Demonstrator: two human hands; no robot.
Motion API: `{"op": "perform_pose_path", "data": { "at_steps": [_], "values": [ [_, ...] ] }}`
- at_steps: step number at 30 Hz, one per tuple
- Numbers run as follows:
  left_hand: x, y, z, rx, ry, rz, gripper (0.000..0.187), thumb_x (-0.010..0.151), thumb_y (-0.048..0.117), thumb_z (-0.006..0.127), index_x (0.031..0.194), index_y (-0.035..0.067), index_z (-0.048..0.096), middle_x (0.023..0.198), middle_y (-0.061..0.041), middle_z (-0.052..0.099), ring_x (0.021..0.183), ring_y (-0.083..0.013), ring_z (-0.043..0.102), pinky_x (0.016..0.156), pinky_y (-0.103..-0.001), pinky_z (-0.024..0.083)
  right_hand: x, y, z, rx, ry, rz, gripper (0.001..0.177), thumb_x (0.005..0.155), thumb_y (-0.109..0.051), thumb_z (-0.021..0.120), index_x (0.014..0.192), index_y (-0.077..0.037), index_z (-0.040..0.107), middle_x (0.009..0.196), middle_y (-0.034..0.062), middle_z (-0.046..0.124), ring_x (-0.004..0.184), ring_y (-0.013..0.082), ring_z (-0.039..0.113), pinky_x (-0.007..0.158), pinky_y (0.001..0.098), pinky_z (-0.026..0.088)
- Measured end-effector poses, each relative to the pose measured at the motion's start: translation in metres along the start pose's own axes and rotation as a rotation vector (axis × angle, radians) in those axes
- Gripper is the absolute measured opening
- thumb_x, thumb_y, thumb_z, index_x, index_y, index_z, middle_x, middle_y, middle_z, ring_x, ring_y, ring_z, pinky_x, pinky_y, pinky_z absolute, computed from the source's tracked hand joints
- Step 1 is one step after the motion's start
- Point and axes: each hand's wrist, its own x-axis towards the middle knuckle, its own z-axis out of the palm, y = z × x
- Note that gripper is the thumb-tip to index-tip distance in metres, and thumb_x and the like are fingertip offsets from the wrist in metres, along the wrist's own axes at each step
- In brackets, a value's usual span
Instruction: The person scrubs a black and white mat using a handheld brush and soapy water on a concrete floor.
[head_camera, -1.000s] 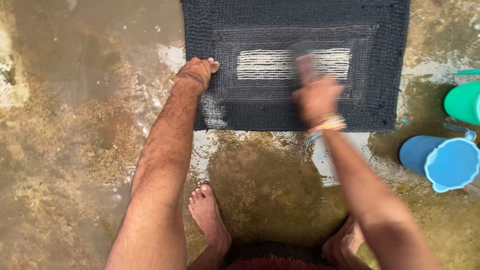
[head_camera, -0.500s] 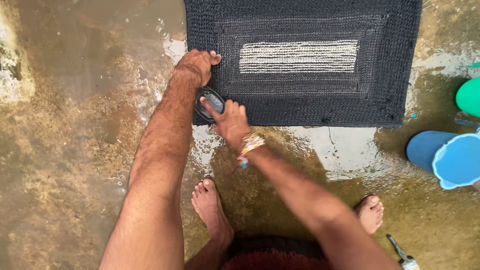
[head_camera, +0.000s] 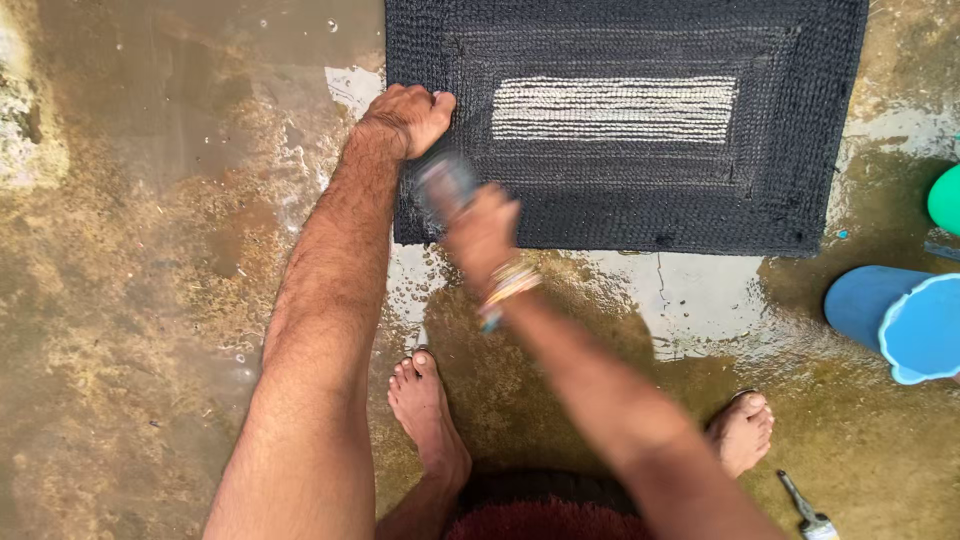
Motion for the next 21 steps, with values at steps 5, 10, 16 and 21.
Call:
{"op": "perform_pose_path", "data": {
  "at_steps": [5, 10, 16, 21],
  "values": [
    [0.008, -0.002, 0.005, 0.082, 0.003, 0.005, 0.071, 0.106, 0.038, 0.011, 0.12, -0.002, 0.068, 0.123, -0.021, 0.07, 0.119, -0.0321, 0.065, 0.113, -0.05, 0.043, -0.06, -0.04, 0.01, -0.102, -0.26, -0.507, 0.045, 0.089, -0.024, 0.071, 0.133, -0.024, 0.061, 0.116, 0.0195, 0.05, 0.106, 0.0299, 0.05, 0.087, 0.0418, 0.046],
    [0.013, -0.006, 0.013, 0.064, 0.035, 0.008, 0.069, 0.106, 0.039, 0.012, 0.121, -0.001, 0.066, 0.128, -0.02, 0.067, 0.124, -0.0328, 0.059, 0.116, -0.051, 0.038, 0.025, 0.117, -0.062, -0.332, 0.232, 0.066, 0.064, 0.074, -0.035, 0.073, 0.125, 0.002, 0.063, 0.104, 0.0233, 0.056, 0.085, 0.0289, 0.054, 0.08, 0.0458, 0.041],
    [0.011, -0.001, 0.015, 0.064, 0.035, 0.005, 0.066, 0.104, 0.034, 0.012, 0.126, -0.001, 0.063, 0.134, -0.016, 0.063, 0.13, -0.0308, 0.055, 0.121, -0.057, 0.027, 0.069, 0.241, -0.128, -0.207, 0.729, 0.139, 0.087, 0.098, -0.018, 0.057, 0.172, -0.021, 0.011, 0.11, 0.0195, 0.053, 0.093, 0.0294, 0.051, 0.076, 0.0514, 0.037],
    [0.01, -0.002, 0.014, 0.039, 0.077, 0.01, 0.064, 0.103, 0.04, 0.016, 0.128, 0.005, 0.063, 0.136, -0.014, 0.062, 0.134, -0.0326, 0.05, 0.121, -0.059, 0.021, 0.005, 0.025, 0.009, -0.403, -0.153, -0.114, 0.047, 0.09, -0.036, 0.072, 0.132, -0.014, 0.066, 0.115, 0.0125, 0.053, 0.108, 0.0265, 0.051, 0.091, 0.0434, 0.043]
  ]
}}
